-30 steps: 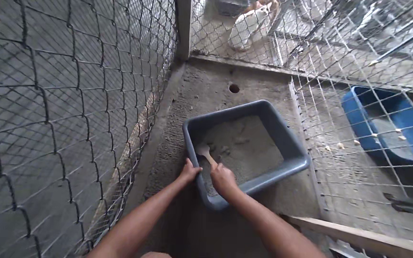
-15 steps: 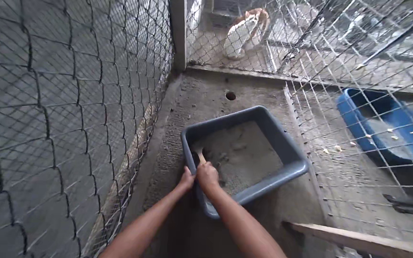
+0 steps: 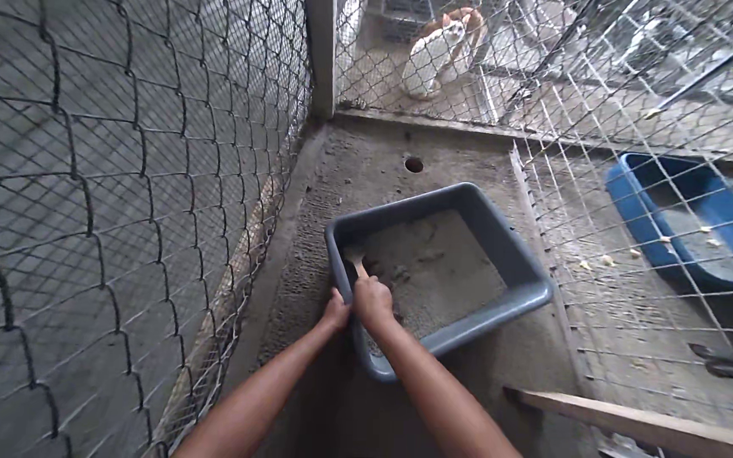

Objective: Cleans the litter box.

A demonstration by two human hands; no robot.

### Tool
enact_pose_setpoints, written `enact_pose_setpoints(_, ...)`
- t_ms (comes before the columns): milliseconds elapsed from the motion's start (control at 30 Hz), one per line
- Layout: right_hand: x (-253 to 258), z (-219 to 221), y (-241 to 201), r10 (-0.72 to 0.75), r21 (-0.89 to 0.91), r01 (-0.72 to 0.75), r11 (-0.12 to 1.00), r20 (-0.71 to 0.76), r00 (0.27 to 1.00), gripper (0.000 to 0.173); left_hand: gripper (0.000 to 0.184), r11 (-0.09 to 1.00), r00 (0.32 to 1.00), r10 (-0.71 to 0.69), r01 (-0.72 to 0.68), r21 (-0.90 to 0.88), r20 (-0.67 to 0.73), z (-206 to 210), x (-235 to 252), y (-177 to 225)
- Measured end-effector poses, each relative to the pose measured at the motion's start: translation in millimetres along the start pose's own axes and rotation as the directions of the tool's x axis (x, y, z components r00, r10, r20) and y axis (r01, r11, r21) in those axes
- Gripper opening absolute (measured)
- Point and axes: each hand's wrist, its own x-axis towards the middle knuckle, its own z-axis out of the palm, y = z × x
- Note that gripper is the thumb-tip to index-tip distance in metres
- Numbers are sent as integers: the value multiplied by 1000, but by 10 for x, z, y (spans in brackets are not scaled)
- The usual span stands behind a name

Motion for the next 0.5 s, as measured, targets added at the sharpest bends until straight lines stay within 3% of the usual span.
enact_pose_setpoints(100,-196,-214,106,-71,-139,79,987,61,996,30,87,997,1000,-10,11,-72,11,4,35,-40)
enact_pose_setpoints(233,-226,-594,125,9,-21,-9,1000,-20,1000,31,92,994,1000,2,0,-107,19,10,22,-59)
enact_pose_setpoints(333,-33,-505,48,44,41,-43,998,-38,998,30,91,993,1000,12,-9,-121,20,-3,38,-61)
enact_pose_setpoints(433,56,-246,105,-3,-40,3,999,3,1000,31,89,991,999,22,-18,-136,27,1,52,-127)
enact_pose_setpoints(500,-46,-348,234,-21,-88,23,996,21,1000,32,90,991,999,13,-9,-130,29,-4,45,-97)
